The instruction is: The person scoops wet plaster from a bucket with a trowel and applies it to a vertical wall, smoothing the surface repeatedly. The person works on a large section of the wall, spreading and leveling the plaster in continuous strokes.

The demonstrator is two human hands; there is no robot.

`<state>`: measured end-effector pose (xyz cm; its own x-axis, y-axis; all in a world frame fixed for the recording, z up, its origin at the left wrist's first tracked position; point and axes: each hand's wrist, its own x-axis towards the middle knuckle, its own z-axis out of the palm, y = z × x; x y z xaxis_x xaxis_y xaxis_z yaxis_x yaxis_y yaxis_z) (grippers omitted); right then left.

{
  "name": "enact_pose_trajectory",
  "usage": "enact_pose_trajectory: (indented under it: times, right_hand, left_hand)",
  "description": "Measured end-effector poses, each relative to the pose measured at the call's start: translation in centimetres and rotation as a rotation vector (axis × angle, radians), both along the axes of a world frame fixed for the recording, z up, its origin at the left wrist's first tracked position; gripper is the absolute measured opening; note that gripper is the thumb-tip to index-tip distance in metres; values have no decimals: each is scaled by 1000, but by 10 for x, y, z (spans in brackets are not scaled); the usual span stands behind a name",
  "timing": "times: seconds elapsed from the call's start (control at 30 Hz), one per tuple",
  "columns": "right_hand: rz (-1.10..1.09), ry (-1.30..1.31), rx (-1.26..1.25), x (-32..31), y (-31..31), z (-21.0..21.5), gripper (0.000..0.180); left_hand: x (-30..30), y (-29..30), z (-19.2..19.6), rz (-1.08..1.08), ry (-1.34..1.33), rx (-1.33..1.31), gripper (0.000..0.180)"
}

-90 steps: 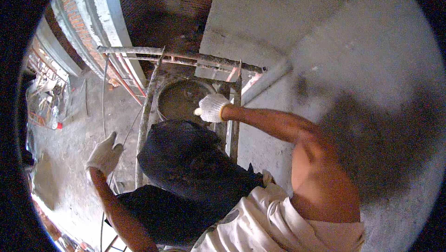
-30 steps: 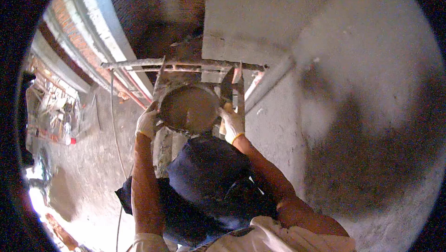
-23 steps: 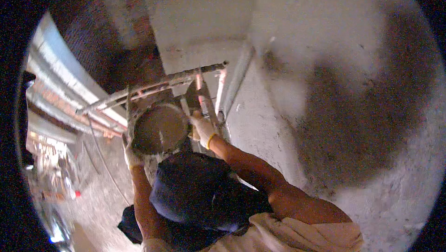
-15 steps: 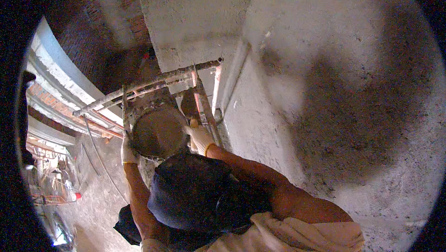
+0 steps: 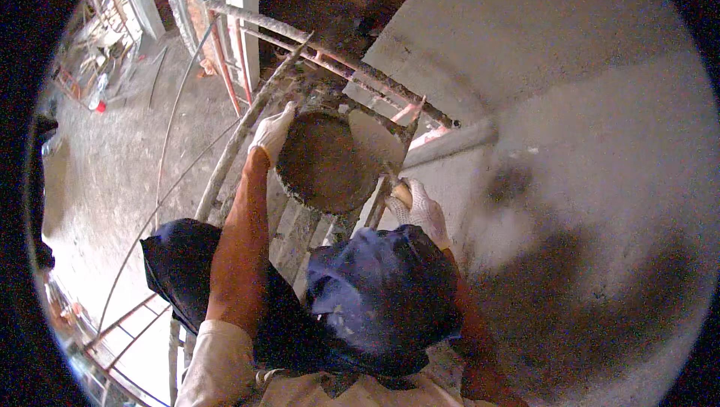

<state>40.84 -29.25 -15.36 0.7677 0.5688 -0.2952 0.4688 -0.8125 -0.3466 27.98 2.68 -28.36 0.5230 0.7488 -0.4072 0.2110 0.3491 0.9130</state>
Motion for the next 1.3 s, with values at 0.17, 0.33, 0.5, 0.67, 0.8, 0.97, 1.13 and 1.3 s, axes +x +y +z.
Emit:
enact_pose_trajectory:
  times: [0.17, 0.33, 0.5, 0.67, 0.8, 0.97, 1.13, 1.3]
  right_hand:
    - [362, -473, -64, 24, 22, -3, 44]
    - [476, -714, -329, 28, 43, -31, 25]
    - [710, -454, -233, 17, 49, -70, 18]
    - [657, -184, -121, 6, 38, -87, 34]
    - [323, -48, -138, -3, 29, -77, 37]
    - [258, -145, -76, -9, 25, -54, 39]
    - [224, -134, 226, 21, 13, -27, 36]
    - [91, 755, 517, 79, -45, -25, 36]
  left_hand:
    - [7, 2, -10, 18, -25, -64, 71]
    - [11, 1, -18, -31, 41, 15, 72]
    - [16, -6, -10, -25, 61, 28, 68]
    - [13, -8, -3, -46, 114, 146, 68]
    - [13, -4, -4, -26, 70, -31, 70]
    - [5, 3, -8, -100, 240, 243, 72]
    - [1, 11, -17, -19, -107, 19, 69]
    - [2, 16, -30, -50, -60, 140, 74]
